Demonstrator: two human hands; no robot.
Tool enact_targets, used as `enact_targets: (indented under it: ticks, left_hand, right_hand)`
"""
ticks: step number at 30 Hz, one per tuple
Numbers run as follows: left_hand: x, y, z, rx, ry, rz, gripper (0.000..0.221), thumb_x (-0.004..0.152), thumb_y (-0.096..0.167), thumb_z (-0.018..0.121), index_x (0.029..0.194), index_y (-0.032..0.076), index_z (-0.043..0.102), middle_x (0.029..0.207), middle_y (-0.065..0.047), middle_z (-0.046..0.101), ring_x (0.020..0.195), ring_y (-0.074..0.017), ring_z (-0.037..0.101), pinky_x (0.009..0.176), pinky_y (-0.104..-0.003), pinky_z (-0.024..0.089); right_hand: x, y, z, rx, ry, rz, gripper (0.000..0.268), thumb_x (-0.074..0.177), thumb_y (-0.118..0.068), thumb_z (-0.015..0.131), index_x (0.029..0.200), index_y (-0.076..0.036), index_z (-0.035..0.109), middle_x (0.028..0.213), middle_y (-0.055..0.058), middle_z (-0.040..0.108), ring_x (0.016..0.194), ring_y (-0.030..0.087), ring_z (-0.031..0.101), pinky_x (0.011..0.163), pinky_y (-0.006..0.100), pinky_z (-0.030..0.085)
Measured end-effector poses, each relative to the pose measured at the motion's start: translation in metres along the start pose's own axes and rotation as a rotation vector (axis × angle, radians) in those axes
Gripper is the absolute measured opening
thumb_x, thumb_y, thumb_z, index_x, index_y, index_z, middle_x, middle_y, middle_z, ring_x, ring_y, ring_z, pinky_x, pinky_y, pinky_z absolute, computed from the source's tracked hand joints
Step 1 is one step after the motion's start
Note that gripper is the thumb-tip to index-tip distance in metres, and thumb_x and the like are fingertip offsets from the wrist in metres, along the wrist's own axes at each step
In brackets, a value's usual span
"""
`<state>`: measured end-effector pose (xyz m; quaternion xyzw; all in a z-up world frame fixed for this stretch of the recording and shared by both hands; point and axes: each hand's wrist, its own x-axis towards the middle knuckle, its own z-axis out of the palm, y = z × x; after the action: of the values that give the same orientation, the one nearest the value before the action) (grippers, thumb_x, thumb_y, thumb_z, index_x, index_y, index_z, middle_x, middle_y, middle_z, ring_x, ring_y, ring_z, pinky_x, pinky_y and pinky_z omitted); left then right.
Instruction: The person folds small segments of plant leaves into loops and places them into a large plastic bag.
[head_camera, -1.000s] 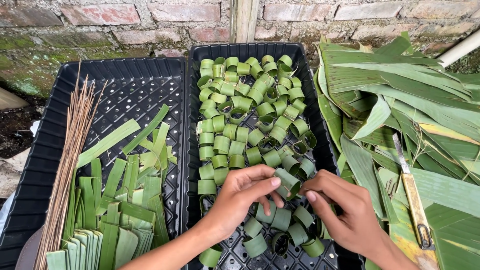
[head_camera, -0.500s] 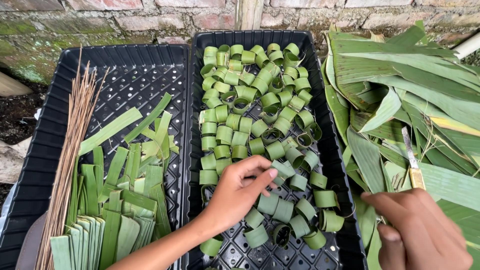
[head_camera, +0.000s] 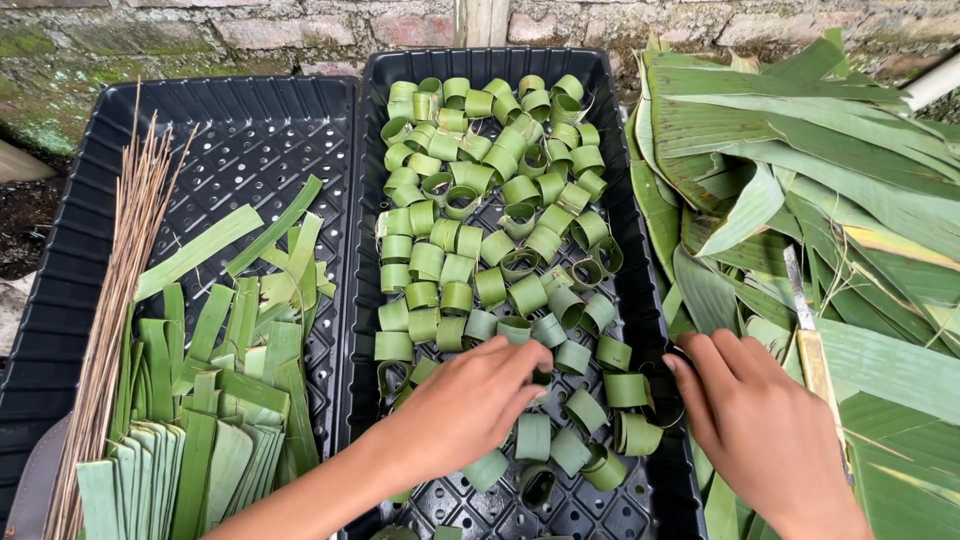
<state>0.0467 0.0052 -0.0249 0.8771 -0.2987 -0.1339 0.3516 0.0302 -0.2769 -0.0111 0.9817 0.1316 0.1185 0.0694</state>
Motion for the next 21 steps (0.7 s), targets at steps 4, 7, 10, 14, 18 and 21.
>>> enact_targets:
  ticks: [4, 7, 10, 14, 18, 21]
  left_hand:
    - [0.002, 0.002, 0.007, 0.207, 0.034, 0.171, 0.016, 0.098, 0.001, 0.062, 0.113, 0.001, 0.061, 0.101, -0.012, 0.067, 0.092, -0.0229, 0.059, 0.064, -0.038, 0.061]
    - [-0.003, 0.007, -0.001, 0.144, 0.211, 0.278, 0.029, 0.094, -0.007, 0.062, 0.123, -0.006, 0.062, 0.124, -0.015, 0.055, 0.094, -0.0264, 0.066, 0.064, -0.033, 0.066]
    - [-0.015, 0.004, -0.01, 0.096, 0.302, 0.254, 0.025, 0.096, -0.002, 0.063, 0.12, -0.001, 0.066, 0.125, -0.015, 0.06, 0.082, -0.022, 0.07, 0.071, -0.034, 0.067]
    - [-0.038, -0.012, -0.023, 0.076, 0.375, 0.202, 0.02, 0.098, 0.006, 0.06, 0.117, 0.002, 0.066, 0.131, -0.014, 0.056, 0.109, -0.028, 0.065, 0.101, -0.051, 0.057]
    - [-0.062, -0.026, -0.036, 0.18, 0.459, 0.09, 0.028, 0.098, 0.01, 0.059, 0.125, 0.002, 0.063, 0.134, -0.011, 0.054, 0.109, -0.0211, 0.061, 0.092, -0.04, 0.061]
    - [-0.086, -0.029, -0.049, 0.136, 0.461, -0.02, 0.03, 0.101, 0.015, 0.054, 0.129, 0.004, 0.06, 0.136, -0.011, 0.053, 0.114, -0.0267, 0.059, 0.091, -0.047, 0.057]
  right_hand:
    - [-0.001, -0.001, -0.003, 0.063, -0.097, 0.033, 0.024, 0.105, -0.042, 0.047, 0.1, -0.021, 0.058, 0.081, -0.005, 0.056, 0.073, 0.018, 0.061, 0.039, 0.042, 0.048]
    - [0.001, -0.002, -0.009, 0.092, -0.121, 0.043, 0.022, 0.106, -0.039, 0.046, 0.103, -0.022, 0.059, 0.084, -0.006, 0.057, 0.077, 0.017, 0.061, 0.041, 0.041, 0.051]
    - [0.004, -0.002, -0.016, 0.126, -0.113, 0.037, 0.022, 0.107, -0.034, 0.047, 0.097, -0.019, 0.059, 0.078, -0.002, 0.058, 0.072, 0.017, 0.059, 0.043, 0.039, 0.054]
    - [0.01, 0.003, -0.014, 0.375, -0.279, 0.216, 0.027, 0.104, -0.034, 0.048, 0.115, -0.012, 0.059, 0.109, 0.004, 0.069, 0.101, 0.026, 0.066, 0.075, 0.047, 0.055]
    - [0.008, 0.004, -0.011, 0.454, -0.286, 0.274, 0.033, 0.103, -0.03, 0.051, 0.126, -0.009, 0.06, 0.118, 0.01, 0.068, 0.107, 0.029, 0.065, 0.087, 0.046, 0.052]
    - [0.004, 0.005, -0.01, 0.331, -0.214, 0.196, 0.039, 0.105, -0.029, 0.05, 0.133, -0.005, 0.061, 0.127, 0.015, 0.065, 0.109, 0.03, 0.065, 0.1, 0.05, 0.055]
